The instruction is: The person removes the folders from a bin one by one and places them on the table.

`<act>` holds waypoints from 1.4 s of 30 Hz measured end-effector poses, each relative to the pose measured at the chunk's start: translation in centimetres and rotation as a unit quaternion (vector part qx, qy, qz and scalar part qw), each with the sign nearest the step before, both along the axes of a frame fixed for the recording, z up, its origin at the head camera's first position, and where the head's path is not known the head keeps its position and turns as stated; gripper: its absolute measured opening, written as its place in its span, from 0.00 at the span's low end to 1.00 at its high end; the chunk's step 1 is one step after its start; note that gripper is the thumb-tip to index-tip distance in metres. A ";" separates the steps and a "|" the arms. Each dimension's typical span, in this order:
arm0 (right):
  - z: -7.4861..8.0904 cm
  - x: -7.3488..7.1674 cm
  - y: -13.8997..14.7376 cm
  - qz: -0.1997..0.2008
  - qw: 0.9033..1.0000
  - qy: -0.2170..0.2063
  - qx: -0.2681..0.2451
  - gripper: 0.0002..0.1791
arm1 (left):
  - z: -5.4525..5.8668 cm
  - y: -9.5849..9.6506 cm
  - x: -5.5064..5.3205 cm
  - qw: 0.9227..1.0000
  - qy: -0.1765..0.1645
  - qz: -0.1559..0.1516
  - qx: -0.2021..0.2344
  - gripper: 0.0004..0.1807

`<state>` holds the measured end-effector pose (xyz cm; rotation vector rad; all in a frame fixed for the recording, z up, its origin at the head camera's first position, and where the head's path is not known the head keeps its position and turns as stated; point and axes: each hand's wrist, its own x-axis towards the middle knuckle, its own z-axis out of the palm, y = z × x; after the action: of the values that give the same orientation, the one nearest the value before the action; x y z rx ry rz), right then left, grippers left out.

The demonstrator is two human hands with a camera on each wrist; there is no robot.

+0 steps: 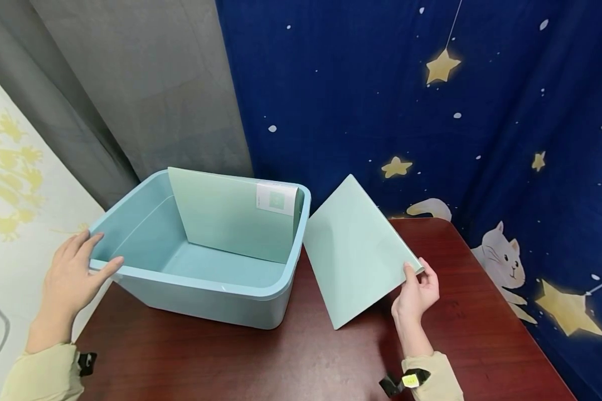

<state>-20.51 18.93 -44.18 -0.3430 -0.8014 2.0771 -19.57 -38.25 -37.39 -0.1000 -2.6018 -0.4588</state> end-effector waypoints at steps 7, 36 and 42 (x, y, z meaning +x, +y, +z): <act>-0.7 0.2 0.2 -0.015 0.998 -0.034 0.053 0.17 | -0.1 0.0 -0.1 1.000 0.001 -0.001 0.000 0.39; -12.5 -2.9 8.6 0.058 0.947 -0.149 0.278 0.26 | -0.5 -0.2 -0.2 1.000 0.001 0.007 -0.001 0.39; -12.0 -2.4 9.0 0.060 0.923 -0.194 0.328 0.23 | -0.4 -0.1 -0.1 1.000 -0.011 0.011 -0.006 0.40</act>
<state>-22.89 27.90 -56.16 -0.3340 -1.7291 1.7322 -19.71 -38.31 -37.80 -0.0710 -2.6239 -0.4401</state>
